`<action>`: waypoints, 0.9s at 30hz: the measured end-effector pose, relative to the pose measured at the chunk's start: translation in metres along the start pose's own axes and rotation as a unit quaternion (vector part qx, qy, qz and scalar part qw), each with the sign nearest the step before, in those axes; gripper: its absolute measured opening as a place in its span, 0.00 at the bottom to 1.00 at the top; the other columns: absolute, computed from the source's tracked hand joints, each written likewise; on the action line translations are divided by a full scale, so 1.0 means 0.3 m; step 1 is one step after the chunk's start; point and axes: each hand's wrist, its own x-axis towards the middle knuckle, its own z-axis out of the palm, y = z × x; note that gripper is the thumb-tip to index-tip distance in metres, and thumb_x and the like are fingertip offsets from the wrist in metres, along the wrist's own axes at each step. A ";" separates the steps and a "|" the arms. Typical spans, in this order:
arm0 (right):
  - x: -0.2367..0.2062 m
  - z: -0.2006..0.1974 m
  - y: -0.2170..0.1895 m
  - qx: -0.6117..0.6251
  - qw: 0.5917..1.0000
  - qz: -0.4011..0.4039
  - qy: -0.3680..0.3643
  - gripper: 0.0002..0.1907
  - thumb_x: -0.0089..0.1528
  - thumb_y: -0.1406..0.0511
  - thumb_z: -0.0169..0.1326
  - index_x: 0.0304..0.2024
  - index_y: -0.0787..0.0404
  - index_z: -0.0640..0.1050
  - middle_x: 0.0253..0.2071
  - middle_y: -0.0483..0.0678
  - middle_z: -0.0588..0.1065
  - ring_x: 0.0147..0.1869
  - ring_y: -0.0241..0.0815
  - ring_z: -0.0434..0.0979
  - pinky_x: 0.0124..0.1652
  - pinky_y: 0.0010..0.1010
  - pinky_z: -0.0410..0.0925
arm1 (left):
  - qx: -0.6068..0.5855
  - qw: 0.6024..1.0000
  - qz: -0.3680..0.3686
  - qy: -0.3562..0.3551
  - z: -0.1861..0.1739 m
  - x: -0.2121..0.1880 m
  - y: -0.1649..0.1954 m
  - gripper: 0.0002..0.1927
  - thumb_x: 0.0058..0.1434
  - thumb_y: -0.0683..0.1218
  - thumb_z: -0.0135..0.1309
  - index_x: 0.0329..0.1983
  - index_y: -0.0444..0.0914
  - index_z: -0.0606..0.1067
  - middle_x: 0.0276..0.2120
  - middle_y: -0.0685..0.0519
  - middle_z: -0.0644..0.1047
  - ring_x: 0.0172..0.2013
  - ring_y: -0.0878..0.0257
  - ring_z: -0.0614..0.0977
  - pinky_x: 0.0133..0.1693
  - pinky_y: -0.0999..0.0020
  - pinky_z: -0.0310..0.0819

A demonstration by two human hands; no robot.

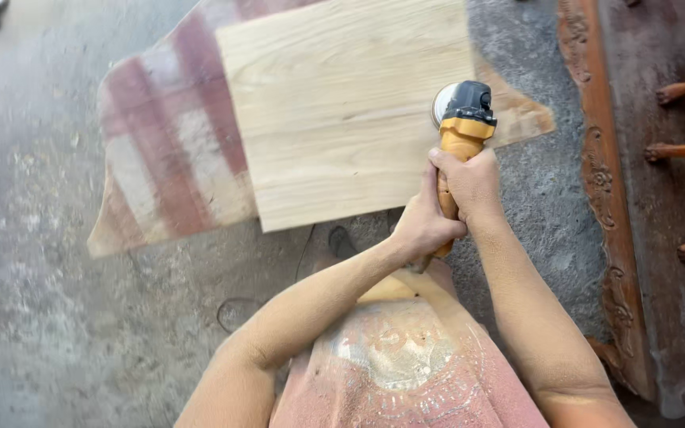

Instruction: The person uses an angle grinder with a sanding disc to sand a square wooden board resting on a work table. They sand the board's face, lift and flip the board to sand its edges and underside, reposition it on the table, and continue sanding the surface and edges throughout the episode.

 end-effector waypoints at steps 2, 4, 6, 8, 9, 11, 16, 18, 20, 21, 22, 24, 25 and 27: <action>-0.035 0.101 0.005 -0.030 0.999 -0.034 -0.029 0.18 0.57 0.61 0.66 0.40 0.68 0.76 0.37 0.52 0.79 0.36 0.39 0.81 0.35 0.32 0.74 | -0.008 0.999 -0.026 0.018 -0.071 -0.070 -0.035 0.65 0.44 0.48 0.63 0.77 0.39 0.33 0.44 0.36 0.80 0.41 0.44 0.86 0.46 0.54 0.83; -0.060 0.209 0.001 -0.047 0.994 -0.071 -0.068 0.19 0.56 0.61 0.66 0.42 0.67 0.76 0.37 0.51 0.79 0.36 0.38 0.81 0.36 0.31 0.75 | -0.022 0.997 -0.052 0.043 -0.159 -0.134 -0.062 0.66 0.45 0.47 0.62 0.77 0.41 0.30 0.44 0.37 0.80 0.40 0.46 0.86 0.44 0.56 0.85; -0.099 0.335 0.015 -0.055 0.987 -0.098 -0.117 0.20 0.55 0.62 0.65 0.43 0.66 0.75 0.36 0.51 0.79 0.35 0.39 0.81 0.36 0.32 0.75 | -0.043 0.993 -0.091 0.068 -0.242 -0.215 -0.098 0.65 0.45 0.46 0.59 0.77 0.43 0.29 0.43 0.39 0.81 0.37 0.47 0.87 0.43 0.58 0.86; -0.131 0.470 0.024 -0.102 0.975 -0.123 -0.157 0.23 0.54 0.61 0.66 0.45 0.68 0.74 0.37 0.52 0.79 0.38 0.41 0.82 0.38 0.32 0.76 | -0.090 0.983 -0.111 0.116 -0.318 -0.293 -0.138 0.65 0.46 0.45 0.58 0.77 0.44 0.27 0.42 0.38 0.81 0.35 0.48 0.87 0.40 0.59 0.87; -0.148 0.537 0.026 -0.124 0.967 -0.137 -0.175 0.25 0.54 0.60 0.66 0.46 0.68 0.73 0.38 0.52 0.80 0.39 0.41 0.82 0.40 0.31 0.76 | -0.111 0.977 -0.120 0.138 -0.356 -0.328 -0.158 0.65 0.46 0.44 0.57 0.77 0.45 0.26 0.41 0.38 0.82 0.34 0.49 0.87 0.39 0.60 0.87; -0.192 0.673 0.036 -0.130 0.959 -0.115 -0.226 0.30 0.53 0.60 0.66 0.50 0.71 0.70 0.41 0.55 0.79 0.42 0.44 0.83 0.41 0.32 0.78 | -0.122 0.970 -0.113 0.178 -0.424 -0.401 -0.203 0.65 0.49 0.45 0.59 0.76 0.44 0.25 0.45 0.39 0.80 0.36 0.52 0.87 0.40 0.61 0.88; -0.281 0.798 0.041 -0.174 0.933 -0.173 -0.263 0.36 0.52 0.60 0.68 0.53 0.75 0.67 0.45 0.60 0.78 0.47 0.46 0.82 0.46 0.33 0.76 | -0.149 0.948 -0.107 0.260 -0.471 -0.503 -0.259 0.66 0.49 0.46 0.62 0.76 0.44 0.26 0.46 0.39 0.80 0.37 0.52 0.87 0.41 0.61 0.87; -0.291 0.730 0.043 -0.203 0.931 -0.166 -0.253 0.36 0.53 0.60 0.68 0.54 0.74 0.67 0.45 0.58 0.77 0.47 0.45 0.82 0.46 0.34 0.75 | -0.172 0.949 -0.117 0.235 -0.424 -0.496 -0.256 0.66 0.49 0.47 0.60 0.76 0.44 0.24 0.46 0.40 0.80 0.37 0.52 0.88 0.40 0.62 0.88; -0.270 0.614 0.035 -0.178 0.950 -0.130 -0.223 0.28 0.54 0.60 0.66 0.50 0.72 0.74 0.42 0.56 0.80 0.43 0.43 0.82 0.44 0.33 0.76 | -0.144 0.967 -0.066 0.201 -0.359 -0.446 -0.239 0.65 0.49 0.47 0.62 0.76 0.40 0.27 0.45 0.38 0.81 0.39 0.50 0.87 0.43 0.62 0.85; -0.260 0.553 0.033 -0.165 0.958 -0.111 -0.208 0.25 0.54 0.60 0.65 0.48 0.71 0.77 0.40 0.54 0.81 0.41 0.43 0.83 0.42 0.33 0.76 | -0.129 0.974 -0.042 0.184 -0.322 -0.424 -0.229 0.65 0.49 0.48 0.64 0.76 0.39 0.29 0.45 0.38 0.81 0.40 0.50 0.87 0.45 0.62 0.84; -0.253 0.498 0.036 -0.150 0.965 -0.104 -0.187 0.25 0.54 0.61 0.65 0.48 0.69 0.76 0.40 0.53 0.81 0.40 0.41 0.82 0.41 0.32 0.76 | -0.132 0.976 -0.048 0.164 -0.285 -0.407 -0.220 0.65 0.49 0.48 0.64 0.76 0.38 0.29 0.44 0.37 0.81 0.39 0.49 0.87 0.44 0.62 0.84; -0.219 0.380 0.024 -0.113 0.980 -0.097 -0.135 0.25 0.54 0.61 0.66 0.48 0.67 0.74 0.39 0.50 0.79 0.39 0.38 0.81 0.40 0.30 0.76 | -0.129 0.983 -0.049 0.118 -0.218 -0.334 -0.184 0.66 0.48 0.49 0.64 0.76 0.37 0.28 0.43 0.37 0.81 0.38 0.49 0.87 0.43 0.61 0.84; -0.200 0.324 0.014 -0.102 0.985 -0.082 -0.111 0.23 0.54 0.62 0.65 0.47 0.67 0.74 0.39 0.50 0.79 0.38 0.38 0.81 0.38 0.30 0.76 | -0.114 0.988 -0.056 0.087 -0.188 -0.293 -0.160 0.66 0.47 0.49 0.63 0.76 0.38 0.29 0.42 0.37 0.81 0.37 0.48 0.88 0.41 0.61 0.85; -0.170 0.231 0.004 -0.075 0.993 -0.049 -0.076 0.21 0.55 0.63 0.65 0.46 0.68 0.75 0.38 0.51 0.78 0.36 0.37 0.80 0.36 0.29 0.76 | -0.078 0.993 -0.076 0.036 -0.131 -0.223 -0.112 0.66 0.45 0.48 0.61 0.77 0.38 0.29 0.40 0.37 0.81 0.34 0.48 0.88 0.39 0.60 0.86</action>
